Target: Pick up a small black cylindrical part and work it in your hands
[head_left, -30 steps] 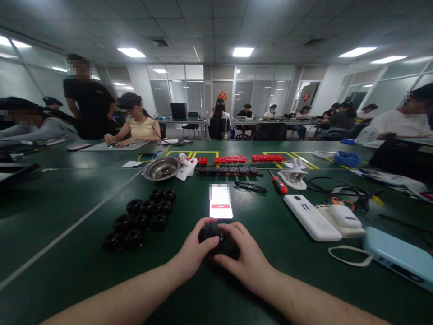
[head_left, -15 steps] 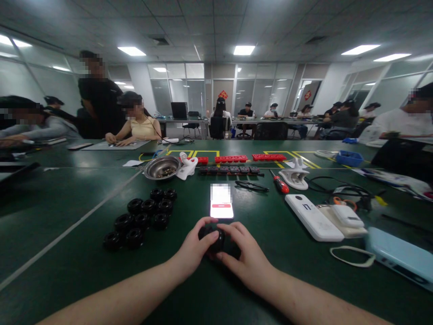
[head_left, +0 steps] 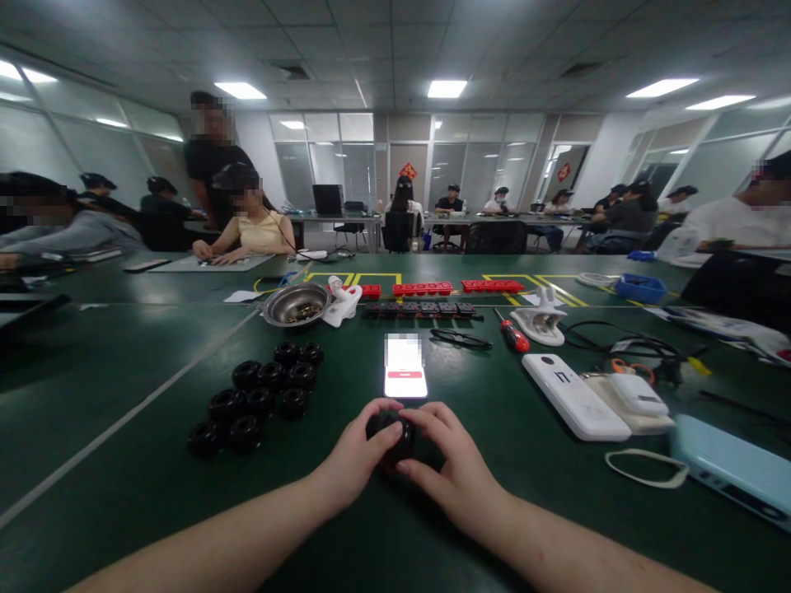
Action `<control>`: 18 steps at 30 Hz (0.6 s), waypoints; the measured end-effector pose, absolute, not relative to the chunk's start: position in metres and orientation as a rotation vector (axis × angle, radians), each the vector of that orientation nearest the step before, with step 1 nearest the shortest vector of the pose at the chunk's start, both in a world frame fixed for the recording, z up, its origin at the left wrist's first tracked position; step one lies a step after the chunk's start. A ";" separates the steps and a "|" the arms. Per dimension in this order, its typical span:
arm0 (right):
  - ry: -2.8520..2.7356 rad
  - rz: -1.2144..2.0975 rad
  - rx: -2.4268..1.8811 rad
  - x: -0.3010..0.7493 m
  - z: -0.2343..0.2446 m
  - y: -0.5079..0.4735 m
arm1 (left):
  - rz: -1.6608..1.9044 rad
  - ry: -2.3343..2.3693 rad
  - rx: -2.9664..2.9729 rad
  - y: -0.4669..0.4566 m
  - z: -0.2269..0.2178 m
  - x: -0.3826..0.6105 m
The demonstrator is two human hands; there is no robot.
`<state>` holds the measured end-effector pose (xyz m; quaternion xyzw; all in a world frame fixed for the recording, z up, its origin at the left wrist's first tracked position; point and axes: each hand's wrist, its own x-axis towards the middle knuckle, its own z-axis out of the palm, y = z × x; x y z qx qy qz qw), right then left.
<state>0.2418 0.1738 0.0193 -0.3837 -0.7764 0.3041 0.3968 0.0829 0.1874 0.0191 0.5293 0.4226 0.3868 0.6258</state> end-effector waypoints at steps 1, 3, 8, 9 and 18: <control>-1.972 0.765 -0.989 0.242 0.019 0.174 | 0.886 0.974 1.216 0.187 0.019 0.083; -1.984 0.752 -1.029 0.241 0.019 0.173 | 0.903 0.953 1.209 0.186 0.019 0.082; -1.959 0.741 -1.133 0.242 0.020 0.174 | 0.941 0.912 1.212 0.185 0.017 0.079; -1.953 0.739 -1.142 0.243 0.020 0.174 | 0.939 0.906 1.216 0.185 0.016 0.079; -1.945 0.747 -0.996 0.242 0.019 0.175 | 0.917 0.970 1.205 0.191 0.012 0.083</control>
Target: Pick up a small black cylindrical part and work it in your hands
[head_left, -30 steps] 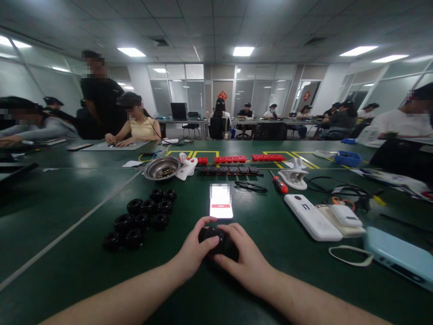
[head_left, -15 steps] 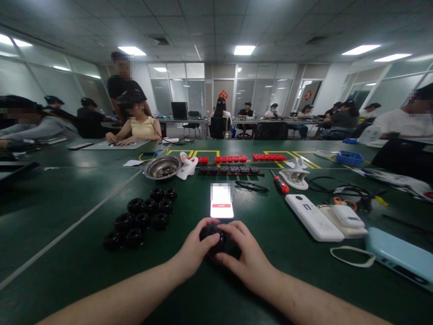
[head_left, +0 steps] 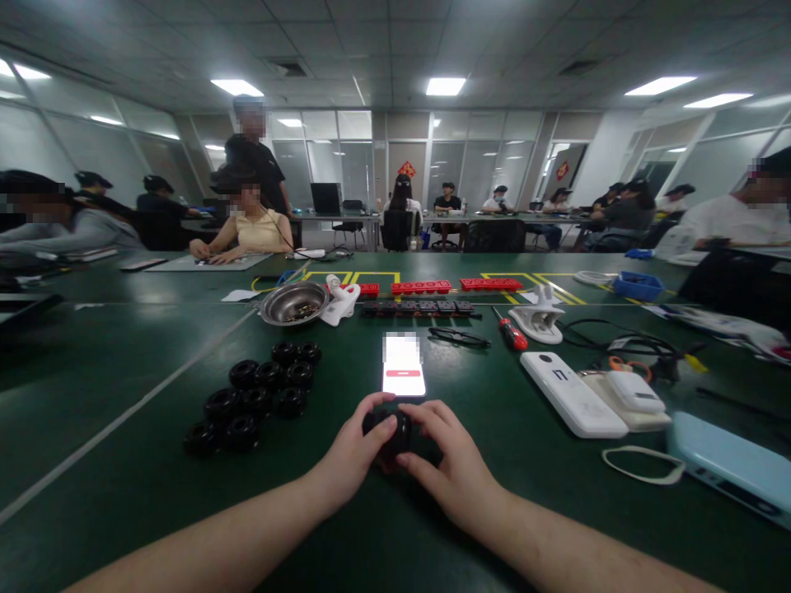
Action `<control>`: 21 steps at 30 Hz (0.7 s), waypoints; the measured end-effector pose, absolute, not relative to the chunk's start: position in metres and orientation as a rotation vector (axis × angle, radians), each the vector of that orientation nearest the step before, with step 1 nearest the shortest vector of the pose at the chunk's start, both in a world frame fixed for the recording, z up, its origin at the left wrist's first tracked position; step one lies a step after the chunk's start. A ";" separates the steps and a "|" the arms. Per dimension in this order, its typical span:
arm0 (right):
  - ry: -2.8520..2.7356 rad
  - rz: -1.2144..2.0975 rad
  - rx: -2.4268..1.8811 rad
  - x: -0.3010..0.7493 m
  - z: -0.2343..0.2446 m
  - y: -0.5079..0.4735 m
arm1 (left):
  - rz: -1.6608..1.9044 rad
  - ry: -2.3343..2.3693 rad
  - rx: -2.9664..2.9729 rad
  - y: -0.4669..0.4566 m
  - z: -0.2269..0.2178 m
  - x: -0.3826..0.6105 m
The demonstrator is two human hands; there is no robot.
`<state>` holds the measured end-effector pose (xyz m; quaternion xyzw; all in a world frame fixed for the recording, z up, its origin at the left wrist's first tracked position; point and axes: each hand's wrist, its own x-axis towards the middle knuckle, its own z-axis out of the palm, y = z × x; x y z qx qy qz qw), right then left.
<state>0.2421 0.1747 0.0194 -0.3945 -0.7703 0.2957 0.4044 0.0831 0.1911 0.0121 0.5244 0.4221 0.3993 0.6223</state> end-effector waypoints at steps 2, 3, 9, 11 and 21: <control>-1.952 0.740 -0.996 0.242 0.019 0.174 | 0.915 0.971 1.200 0.190 0.013 0.084; -1.951 0.736 -1.000 0.242 0.019 0.174 | 0.928 0.962 1.197 0.190 0.013 0.084; -1.915 0.733 -1.100 0.243 0.018 0.175 | 0.993 0.884 1.190 0.188 0.009 0.079; -1.921 0.744 -1.126 0.243 0.018 0.176 | 0.988 0.870 1.186 0.188 0.009 0.078; -1.965 0.741 -1.029 0.242 0.019 0.174 | 0.924 0.961 1.185 0.191 0.014 0.082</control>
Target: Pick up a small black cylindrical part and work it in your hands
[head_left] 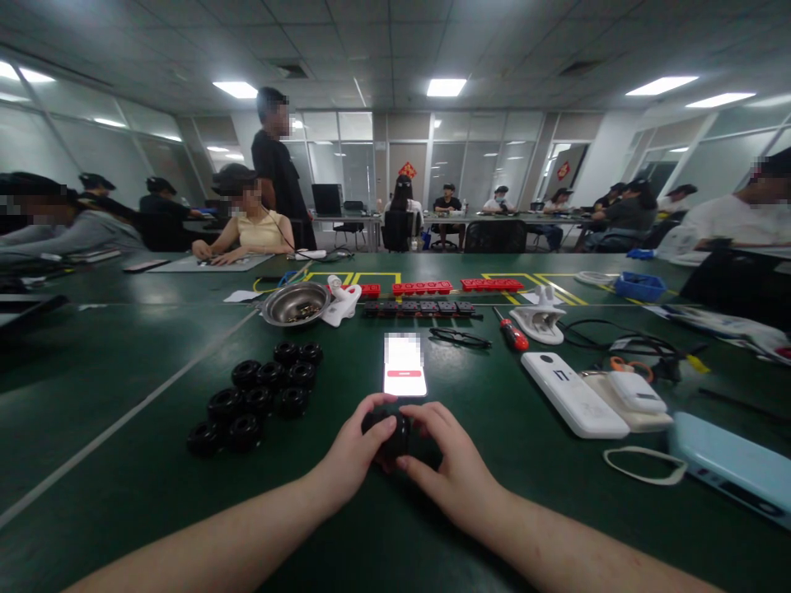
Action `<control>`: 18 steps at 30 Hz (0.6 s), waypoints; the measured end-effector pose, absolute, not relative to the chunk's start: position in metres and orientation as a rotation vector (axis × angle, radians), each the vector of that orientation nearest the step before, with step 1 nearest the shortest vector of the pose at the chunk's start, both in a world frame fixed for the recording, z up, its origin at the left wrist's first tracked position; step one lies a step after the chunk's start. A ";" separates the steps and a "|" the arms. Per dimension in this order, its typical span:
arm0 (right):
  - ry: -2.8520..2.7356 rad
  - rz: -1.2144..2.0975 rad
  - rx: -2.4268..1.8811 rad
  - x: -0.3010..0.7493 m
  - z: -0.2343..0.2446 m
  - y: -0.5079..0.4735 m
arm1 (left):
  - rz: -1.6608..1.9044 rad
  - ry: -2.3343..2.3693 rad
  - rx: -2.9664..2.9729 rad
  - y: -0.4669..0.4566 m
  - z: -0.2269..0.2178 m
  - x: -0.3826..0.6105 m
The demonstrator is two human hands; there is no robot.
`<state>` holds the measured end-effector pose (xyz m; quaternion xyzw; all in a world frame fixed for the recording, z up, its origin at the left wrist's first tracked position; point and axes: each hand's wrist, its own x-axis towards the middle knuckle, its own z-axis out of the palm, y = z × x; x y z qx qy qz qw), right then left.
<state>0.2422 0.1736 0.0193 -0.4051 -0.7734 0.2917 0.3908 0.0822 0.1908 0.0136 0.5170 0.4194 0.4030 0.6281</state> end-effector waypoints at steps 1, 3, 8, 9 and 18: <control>-1.964 0.746 -1.049 0.242 0.019 0.174 | 0.930 0.945 1.185 0.190 0.014 0.082; -1.964 0.756 -1.087 0.242 0.018 0.174 | 0.940 0.914 1.186 0.188 0.015 0.080; -1.979 0.766 -1.131 0.242 0.018 0.176 | 0.959 0.910 1.192 0.188 0.012 0.079; -1.978 0.767 -1.120 0.242 0.019 0.176 | 0.953 0.909 1.189 0.189 0.011 0.079; -2.002 0.774 -1.033 0.242 0.019 0.174 | 0.920 1.000 1.176 0.190 0.015 0.082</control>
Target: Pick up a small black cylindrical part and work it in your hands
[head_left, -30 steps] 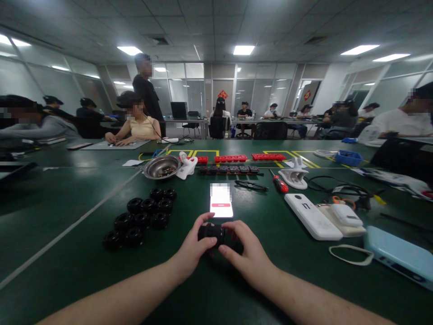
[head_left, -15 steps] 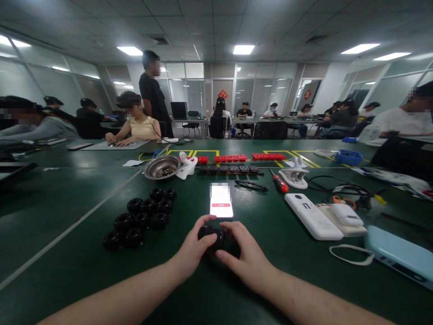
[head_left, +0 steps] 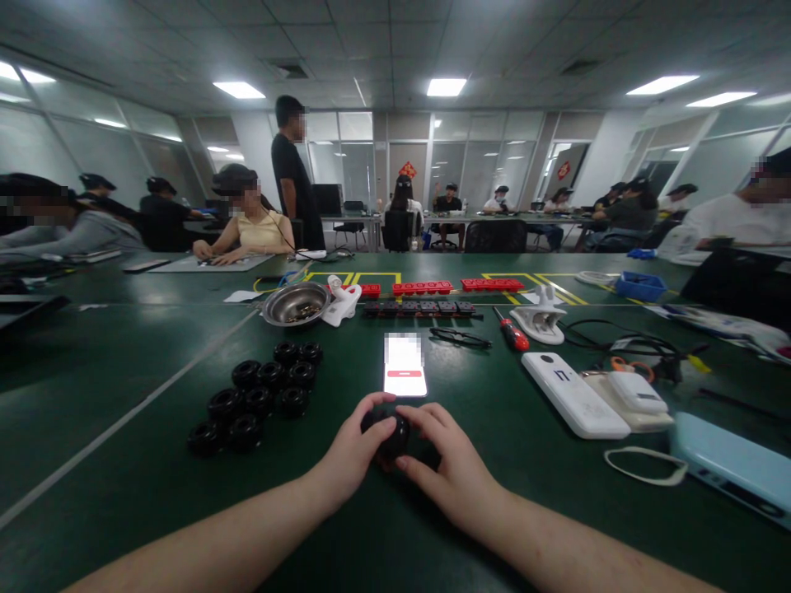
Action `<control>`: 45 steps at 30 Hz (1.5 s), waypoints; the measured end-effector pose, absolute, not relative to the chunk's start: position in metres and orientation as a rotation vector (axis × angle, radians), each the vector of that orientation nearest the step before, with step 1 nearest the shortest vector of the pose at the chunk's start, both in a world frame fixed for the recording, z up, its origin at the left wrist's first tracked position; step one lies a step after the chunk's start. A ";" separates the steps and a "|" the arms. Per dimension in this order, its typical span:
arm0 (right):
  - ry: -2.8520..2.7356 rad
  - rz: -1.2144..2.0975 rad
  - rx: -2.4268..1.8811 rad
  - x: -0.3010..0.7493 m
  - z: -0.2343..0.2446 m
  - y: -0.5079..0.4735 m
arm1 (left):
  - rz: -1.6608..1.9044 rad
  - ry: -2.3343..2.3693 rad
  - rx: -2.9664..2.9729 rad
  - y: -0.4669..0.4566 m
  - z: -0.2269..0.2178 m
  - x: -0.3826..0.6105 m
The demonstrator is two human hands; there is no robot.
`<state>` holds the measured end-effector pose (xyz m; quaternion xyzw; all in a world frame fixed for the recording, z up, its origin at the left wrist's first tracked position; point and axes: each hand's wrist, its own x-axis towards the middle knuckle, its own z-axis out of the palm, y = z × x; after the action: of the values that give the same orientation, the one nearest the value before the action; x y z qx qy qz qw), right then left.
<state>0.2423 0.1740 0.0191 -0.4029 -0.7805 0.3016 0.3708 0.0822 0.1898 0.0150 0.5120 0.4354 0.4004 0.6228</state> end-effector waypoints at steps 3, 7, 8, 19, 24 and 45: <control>-1.974 0.781 -1.092 0.243 0.019 0.175 | 0.958 0.945 1.162 0.188 0.015 0.080; -1.954 0.778 -1.133 0.243 0.021 0.176 | 0.949 0.872 1.176 0.186 0.014 0.077; -1.950 0.773 -1.117 0.243 0.021 0.176 | 0.935 0.854 1.182 0.187 0.014 0.077; -1.974 0.720 -1.066 0.242 0.022 0.173 | 0.953 0.951 1.144 0.189 0.015 0.082; -1.974 0.707 -1.213 0.244 0.020 0.172 | 0.959 0.948 1.151 0.187 0.016 0.081; -2.016 0.706 -1.062 0.243 0.025 0.170 | 0.926 0.917 1.168 0.187 0.019 0.080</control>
<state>0.2426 0.1700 0.0246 -0.4138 -0.7854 0.2750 0.3693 0.0801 0.1874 0.0185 0.5122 0.4020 0.4063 0.6410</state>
